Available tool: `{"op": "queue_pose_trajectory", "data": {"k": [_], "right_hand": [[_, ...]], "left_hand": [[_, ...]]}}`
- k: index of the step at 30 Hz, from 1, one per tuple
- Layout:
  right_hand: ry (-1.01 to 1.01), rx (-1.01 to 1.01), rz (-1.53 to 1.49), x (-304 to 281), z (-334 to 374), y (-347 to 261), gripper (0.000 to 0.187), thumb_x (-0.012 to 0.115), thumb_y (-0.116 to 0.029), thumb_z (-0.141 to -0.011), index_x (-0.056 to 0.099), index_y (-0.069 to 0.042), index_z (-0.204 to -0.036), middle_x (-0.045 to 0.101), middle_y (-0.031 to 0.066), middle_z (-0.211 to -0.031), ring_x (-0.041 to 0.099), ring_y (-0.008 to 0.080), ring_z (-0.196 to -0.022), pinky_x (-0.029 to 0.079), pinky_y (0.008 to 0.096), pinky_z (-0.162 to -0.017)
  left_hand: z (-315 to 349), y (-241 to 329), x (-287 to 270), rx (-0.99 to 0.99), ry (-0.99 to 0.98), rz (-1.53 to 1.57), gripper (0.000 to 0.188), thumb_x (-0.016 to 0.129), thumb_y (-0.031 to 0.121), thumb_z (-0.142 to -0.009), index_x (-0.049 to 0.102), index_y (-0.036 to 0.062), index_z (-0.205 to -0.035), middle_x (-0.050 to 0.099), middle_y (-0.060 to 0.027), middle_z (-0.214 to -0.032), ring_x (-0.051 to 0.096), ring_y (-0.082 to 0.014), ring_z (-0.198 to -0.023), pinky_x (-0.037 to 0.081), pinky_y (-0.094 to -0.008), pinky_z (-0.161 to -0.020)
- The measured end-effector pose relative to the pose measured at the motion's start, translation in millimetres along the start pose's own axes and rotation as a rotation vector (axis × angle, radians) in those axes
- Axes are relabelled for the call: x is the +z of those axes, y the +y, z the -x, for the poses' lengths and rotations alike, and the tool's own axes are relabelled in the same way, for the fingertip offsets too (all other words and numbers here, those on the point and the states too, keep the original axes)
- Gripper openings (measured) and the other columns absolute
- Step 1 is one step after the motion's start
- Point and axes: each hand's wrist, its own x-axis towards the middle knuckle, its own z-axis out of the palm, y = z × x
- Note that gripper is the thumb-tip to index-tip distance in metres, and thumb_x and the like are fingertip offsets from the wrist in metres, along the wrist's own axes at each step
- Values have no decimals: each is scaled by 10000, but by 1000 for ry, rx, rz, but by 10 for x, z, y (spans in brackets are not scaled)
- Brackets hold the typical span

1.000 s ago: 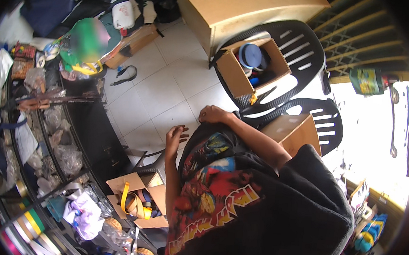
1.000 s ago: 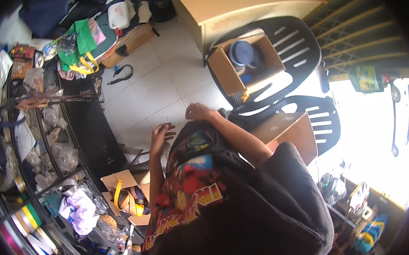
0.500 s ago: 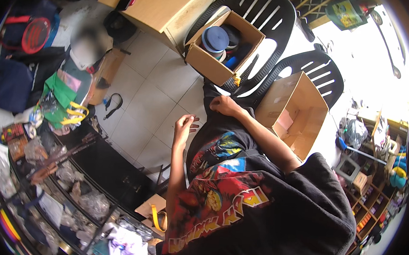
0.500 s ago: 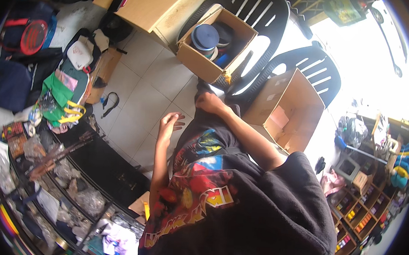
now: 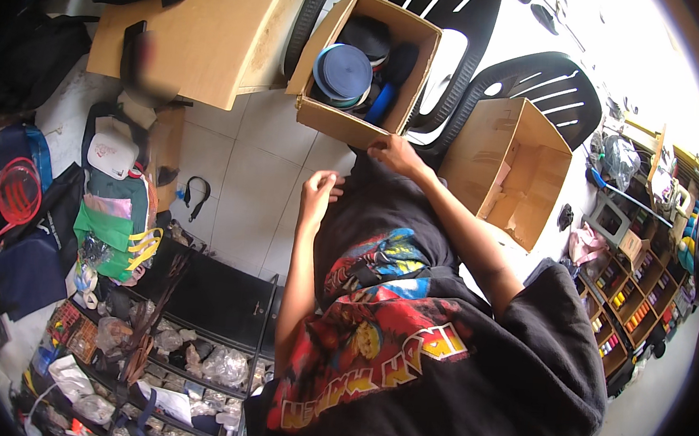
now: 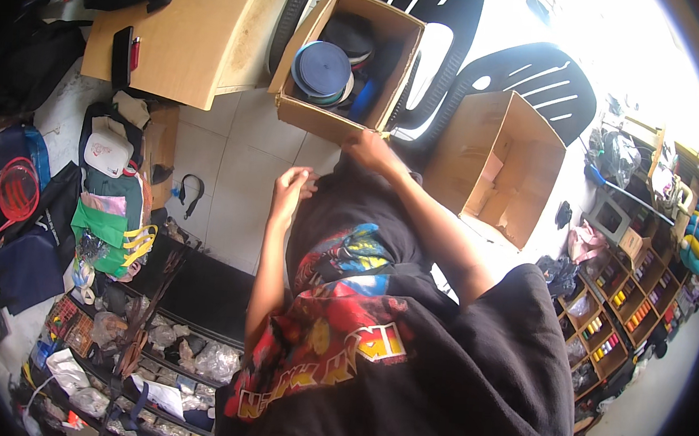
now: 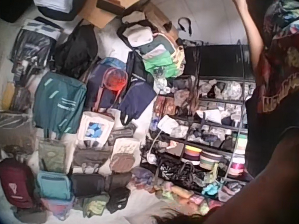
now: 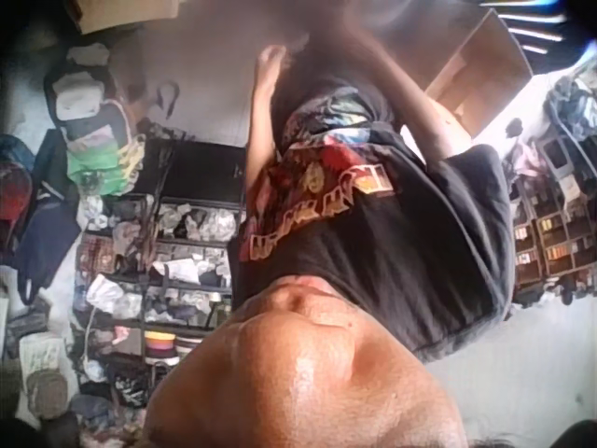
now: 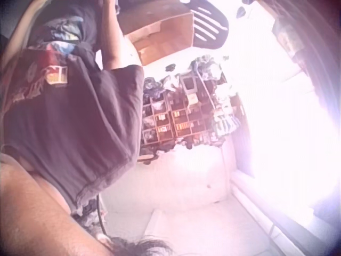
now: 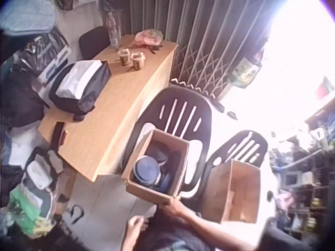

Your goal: The person repeatedly picks up rolls of ribbon from a cardboard box, briefly turns them over in their hands, and places them onto a metal shelf. The ribbons include yellow, silver, black, beige, white, blue, and dark blue rolls. The person handles each roll one at a time and stacks them on the shelf.

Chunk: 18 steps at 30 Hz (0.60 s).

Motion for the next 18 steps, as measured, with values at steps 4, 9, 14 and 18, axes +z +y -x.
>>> {"op": "queue_pose_trajectory", "data": {"k": [4, 9, 14, 18], "right_hand": [[88, 106, 35, -133, -266, 55, 315, 644, -268, -827, 727, -9, -985, 704, 219, -953, 683, 376, -922, 526, 430, -844], [152, 195, -50, -181, -540, -14, 411, 641, -296, -861, 650, 35, -1104, 695, 229, -985, 677, 370, -949, 520, 415, -861], [389, 191, -129, -249, -1093, -229, 725, 655, -491, -867, 460, 24, -1339, 583, 255, -1222, 598, 370, -1125, 469, 438, -967], [515, 100, -135, -251, -1518, -442, 853, 683, -565, -808, 419, -9, -1398, 490, 252, -1342, 496, 366, -1248, 407, 448, -1046]], "left_hand": [[-401, 278, 22, 11, -11, -29, 294, 544, 263, -991, 624, 26, -1145, 705, -116, -1033, 674, -153, -812, 530, -274, -718], [-930, 429, 48, 48, 30, 57, 260, 561, 221, -986, 605, 28, -1154, 700, -101, -1020, 671, -157, -812, 536, -272, -707], [-1535, 573, 23, 275, 326, 97, 377, 536, 281, -1008, 518, 7, -1267, 600, -151, -1221, 604, -217, -1073, 516, -352, -883], [-1923, 750, -20, 239, 292, 102, 503, 494, 345, -1025, 435, -64, -1311, 526, -209, -1311, 506, -257, -1238, 400, -363, -1041]]}}
